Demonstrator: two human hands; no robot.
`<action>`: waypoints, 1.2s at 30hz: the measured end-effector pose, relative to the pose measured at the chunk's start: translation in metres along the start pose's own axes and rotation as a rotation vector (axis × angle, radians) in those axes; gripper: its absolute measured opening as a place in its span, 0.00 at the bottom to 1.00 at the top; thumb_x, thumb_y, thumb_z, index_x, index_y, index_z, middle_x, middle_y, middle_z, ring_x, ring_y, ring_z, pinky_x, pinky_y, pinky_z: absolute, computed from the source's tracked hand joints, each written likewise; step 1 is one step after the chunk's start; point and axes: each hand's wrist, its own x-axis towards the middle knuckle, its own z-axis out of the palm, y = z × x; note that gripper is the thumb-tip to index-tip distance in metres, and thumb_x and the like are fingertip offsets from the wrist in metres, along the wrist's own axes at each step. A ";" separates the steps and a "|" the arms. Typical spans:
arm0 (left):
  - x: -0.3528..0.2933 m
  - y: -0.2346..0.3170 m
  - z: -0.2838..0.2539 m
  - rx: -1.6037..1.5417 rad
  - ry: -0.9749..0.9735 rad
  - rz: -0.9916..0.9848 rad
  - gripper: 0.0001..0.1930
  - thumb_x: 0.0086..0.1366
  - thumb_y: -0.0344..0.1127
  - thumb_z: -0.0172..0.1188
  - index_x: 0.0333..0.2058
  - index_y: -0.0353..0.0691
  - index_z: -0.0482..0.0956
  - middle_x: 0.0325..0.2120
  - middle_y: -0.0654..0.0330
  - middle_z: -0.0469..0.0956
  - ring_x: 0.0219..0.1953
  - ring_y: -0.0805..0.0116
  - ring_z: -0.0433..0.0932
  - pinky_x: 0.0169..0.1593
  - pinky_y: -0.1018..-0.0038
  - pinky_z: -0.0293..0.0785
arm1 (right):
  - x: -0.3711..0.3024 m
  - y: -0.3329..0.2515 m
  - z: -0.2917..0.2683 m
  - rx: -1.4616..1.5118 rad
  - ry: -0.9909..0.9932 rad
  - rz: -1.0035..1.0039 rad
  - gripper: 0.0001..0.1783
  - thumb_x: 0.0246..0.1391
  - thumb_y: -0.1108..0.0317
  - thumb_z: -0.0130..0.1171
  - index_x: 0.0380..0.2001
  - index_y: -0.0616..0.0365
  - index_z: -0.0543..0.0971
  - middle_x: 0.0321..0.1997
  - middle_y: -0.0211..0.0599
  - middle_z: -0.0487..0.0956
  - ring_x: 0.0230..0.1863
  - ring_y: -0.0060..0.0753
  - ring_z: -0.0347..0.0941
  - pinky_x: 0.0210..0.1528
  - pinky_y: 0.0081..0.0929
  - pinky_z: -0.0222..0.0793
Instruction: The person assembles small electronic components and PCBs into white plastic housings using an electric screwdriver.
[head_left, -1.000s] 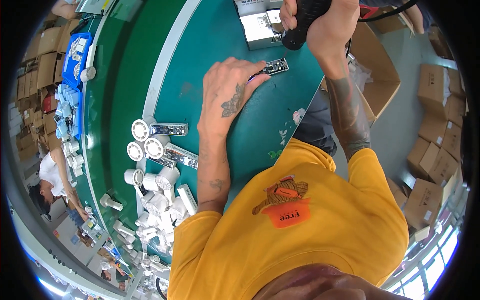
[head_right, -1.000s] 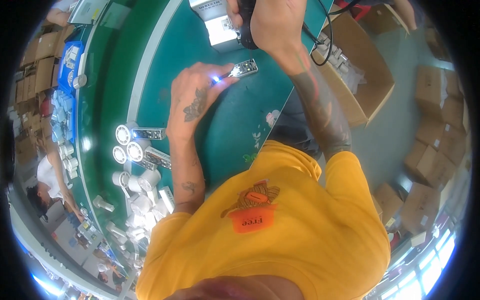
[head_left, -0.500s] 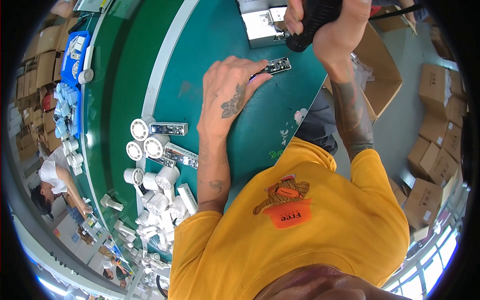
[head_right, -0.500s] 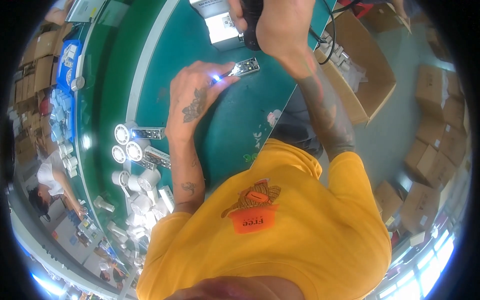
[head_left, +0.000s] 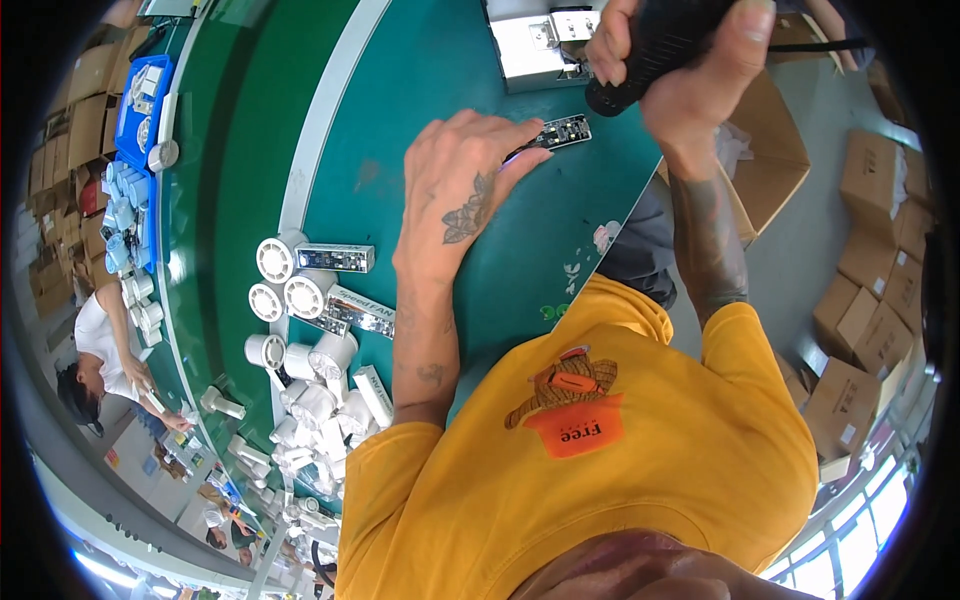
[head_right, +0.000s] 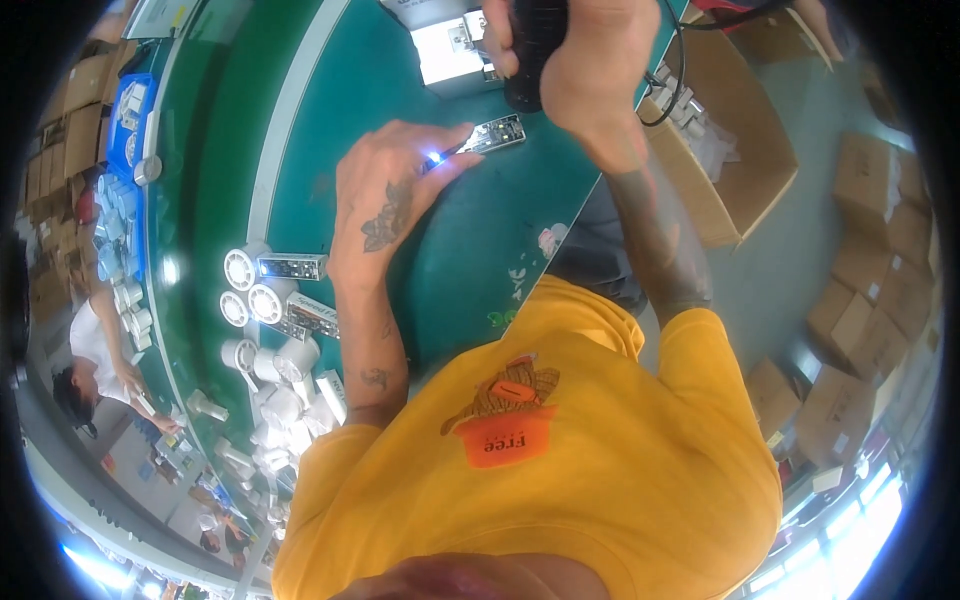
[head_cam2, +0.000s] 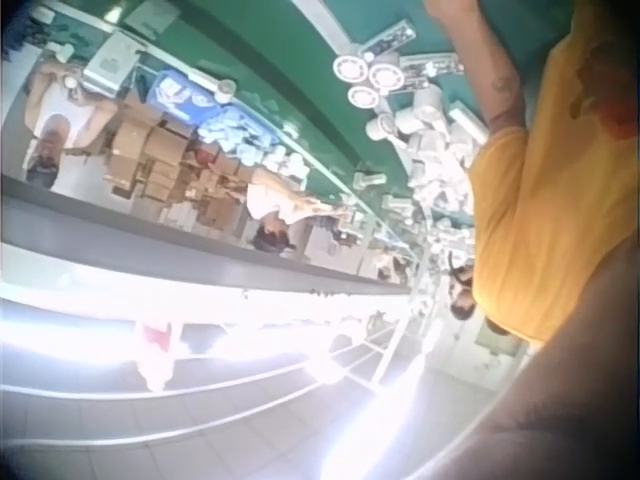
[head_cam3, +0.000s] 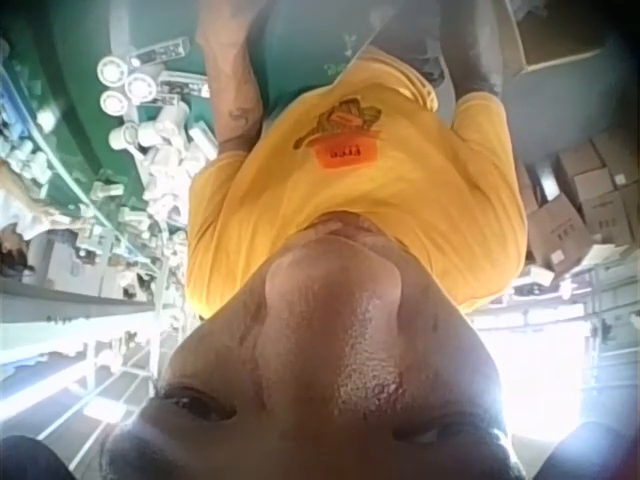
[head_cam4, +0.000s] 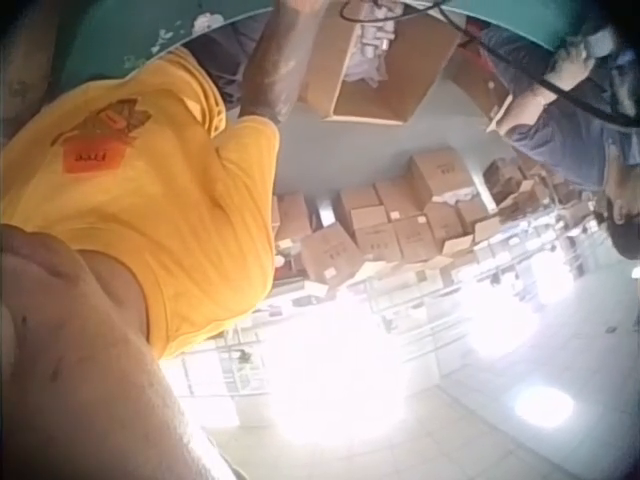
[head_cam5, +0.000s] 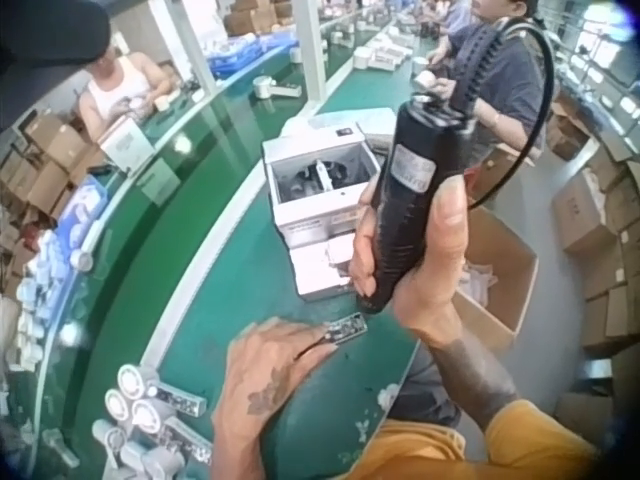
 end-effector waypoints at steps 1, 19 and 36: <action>0.001 -0.001 0.001 -0.002 -0.003 0.000 0.13 0.58 0.43 0.73 0.39 0.45 0.91 0.35 0.58 0.88 0.40 0.57 0.83 0.44 0.65 0.76 | -0.004 -0.005 0.003 0.066 0.058 0.013 0.49 0.59 0.18 0.40 0.41 0.61 0.73 0.15 0.34 0.72 0.11 0.24 0.65 0.15 0.21 0.63; -0.002 -0.004 0.003 -0.008 0.011 0.023 0.12 0.57 0.41 0.74 0.39 0.45 0.90 0.35 0.60 0.88 0.40 0.60 0.83 0.43 0.67 0.75 | 0.001 -0.020 0.026 0.264 0.206 0.019 0.49 0.63 0.20 0.32 0.43 0.63 0.71 0.16 0.35 0.70 0.12 0.27 0.65 0.17 0.24 0.66; 0.003 -0.002 -0.005 0.052 -0.026 0.103 0.16 0.56 0.33 0.72 0.45 0.44 0.87 0.37 0.62 0.87 0.42 0.59 0.81 0.44 0.65 0.73 | 0.003 0.021 -0.020 0.245 -0.381 -0.438 0.57 0.45 0.08 0.41 0.46 0.58 0.69 0.17 0.34 0.70 0.13 0.26 0.65 0.18 0.22 0.64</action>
